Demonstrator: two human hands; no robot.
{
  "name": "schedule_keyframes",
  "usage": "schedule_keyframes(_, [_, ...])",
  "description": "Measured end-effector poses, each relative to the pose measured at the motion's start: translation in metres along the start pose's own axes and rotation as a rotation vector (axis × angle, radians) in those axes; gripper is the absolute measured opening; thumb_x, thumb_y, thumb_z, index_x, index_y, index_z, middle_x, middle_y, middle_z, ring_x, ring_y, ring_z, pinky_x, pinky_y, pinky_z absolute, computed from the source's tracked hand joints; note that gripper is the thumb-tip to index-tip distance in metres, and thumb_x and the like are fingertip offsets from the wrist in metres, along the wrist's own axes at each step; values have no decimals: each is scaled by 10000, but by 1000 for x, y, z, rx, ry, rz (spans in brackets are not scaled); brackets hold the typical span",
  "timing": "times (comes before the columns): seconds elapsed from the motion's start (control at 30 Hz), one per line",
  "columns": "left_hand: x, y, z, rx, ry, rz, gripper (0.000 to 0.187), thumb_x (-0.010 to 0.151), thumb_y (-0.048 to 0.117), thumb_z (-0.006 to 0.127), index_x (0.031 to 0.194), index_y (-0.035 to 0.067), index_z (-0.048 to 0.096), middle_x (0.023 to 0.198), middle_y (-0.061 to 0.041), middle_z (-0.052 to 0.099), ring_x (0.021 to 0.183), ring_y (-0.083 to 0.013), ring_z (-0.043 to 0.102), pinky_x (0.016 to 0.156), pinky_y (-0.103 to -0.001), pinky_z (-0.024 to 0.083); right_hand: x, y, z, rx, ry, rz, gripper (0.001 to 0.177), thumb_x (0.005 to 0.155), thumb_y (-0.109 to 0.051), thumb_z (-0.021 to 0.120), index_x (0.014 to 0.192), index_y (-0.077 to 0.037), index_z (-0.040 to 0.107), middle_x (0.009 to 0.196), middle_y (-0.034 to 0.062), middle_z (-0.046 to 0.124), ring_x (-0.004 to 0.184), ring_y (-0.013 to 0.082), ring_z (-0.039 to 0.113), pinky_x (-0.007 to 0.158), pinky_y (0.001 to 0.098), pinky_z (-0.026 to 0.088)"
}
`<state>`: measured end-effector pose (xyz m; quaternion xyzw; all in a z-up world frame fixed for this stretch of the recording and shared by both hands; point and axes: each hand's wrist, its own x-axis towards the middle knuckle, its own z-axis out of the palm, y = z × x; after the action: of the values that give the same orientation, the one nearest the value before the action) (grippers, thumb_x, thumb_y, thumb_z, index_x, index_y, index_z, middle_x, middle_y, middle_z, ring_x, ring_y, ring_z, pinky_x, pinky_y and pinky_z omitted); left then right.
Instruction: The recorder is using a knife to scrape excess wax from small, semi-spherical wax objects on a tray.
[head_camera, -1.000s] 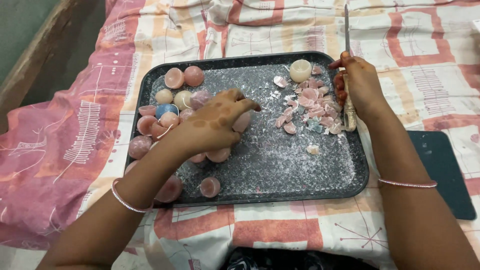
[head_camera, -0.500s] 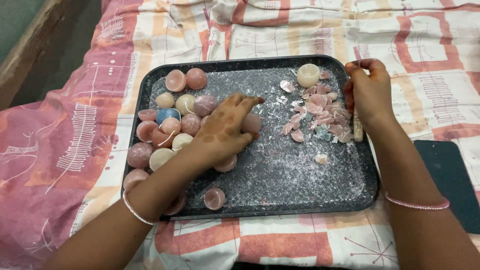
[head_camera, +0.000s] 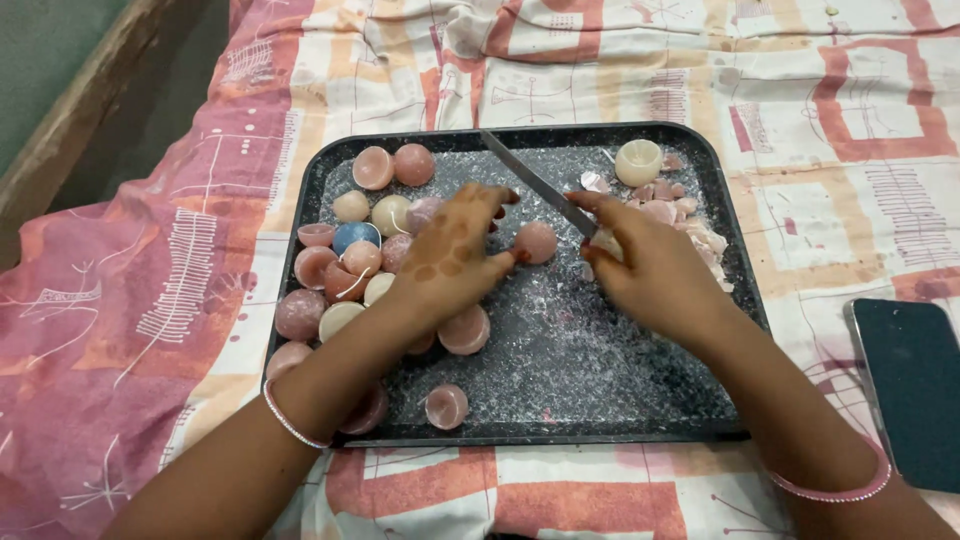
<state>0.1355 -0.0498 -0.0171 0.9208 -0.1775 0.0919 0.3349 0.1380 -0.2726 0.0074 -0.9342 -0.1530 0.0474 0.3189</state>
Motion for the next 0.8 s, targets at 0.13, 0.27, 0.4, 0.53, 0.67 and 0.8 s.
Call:
schedule_keyframes(0.13, [1,-4,6,71,-129,-102,378,857,254,755,1195,112,660,1218,-119,625,1178,-308,614,1005,-429,487,-4,-4,3,-90,-50,-69,595,919,-217,643,1485,-287,472,1121,150,744,917,335,736,773,457,551])
schedule_keyframes(0.27, [-1,-13,18,110,-24,11,376,850,271,751,1168,89,664,1197,-137,635,1163,-332,608,997,-450,470,-7,-4,5,-224,-101,-46,636,930,-211,613,1530,-299,421,1100,189,720,902,389,712,792,502,535])
schedule_keyframes(0.4, [-2,-17,21,115,0,45,374,842,267,747,1156,81,667,1176,-136,644,1147,-335,612,987,-455,469,-7,-6,10,-248,-67,0,633,926,-217,605,1524,-212,397,1107,180,708,891,397,707,769,510,539])
schedule_keyframes(0.53, [-4,-20,20,112,6,50,371,835,260,744,1150,78,668,1159,-131,649,1136,-332,616,980,-453,472,-7,2,14,-260,-10,-101,441,947,-239,612,1371,-138,540,1054,194,723,938,403,704,791,525,531])
schedule_keyframes(0.67, [-3,-17,20,98,8,68,366,826,249,739,1141,74,670,1135,-123,658,1119,-328,623,969,-452,477,-7,-8,10,-287,-122,92,268,969,-280,567,1178,-113,574,958,194,730,901,406,701,785,543,521])
schedule_keyframes(0.8, [-3,-12,18,89,6,82,363,819,240,736,1134,71,671,1116,-116,665,1105,-325,629,960,-451,480,-6,-1,19,-222,-151,92,215,999,-254,524,1080,-55,502,889,231,715,848,431,695,754,557,507])
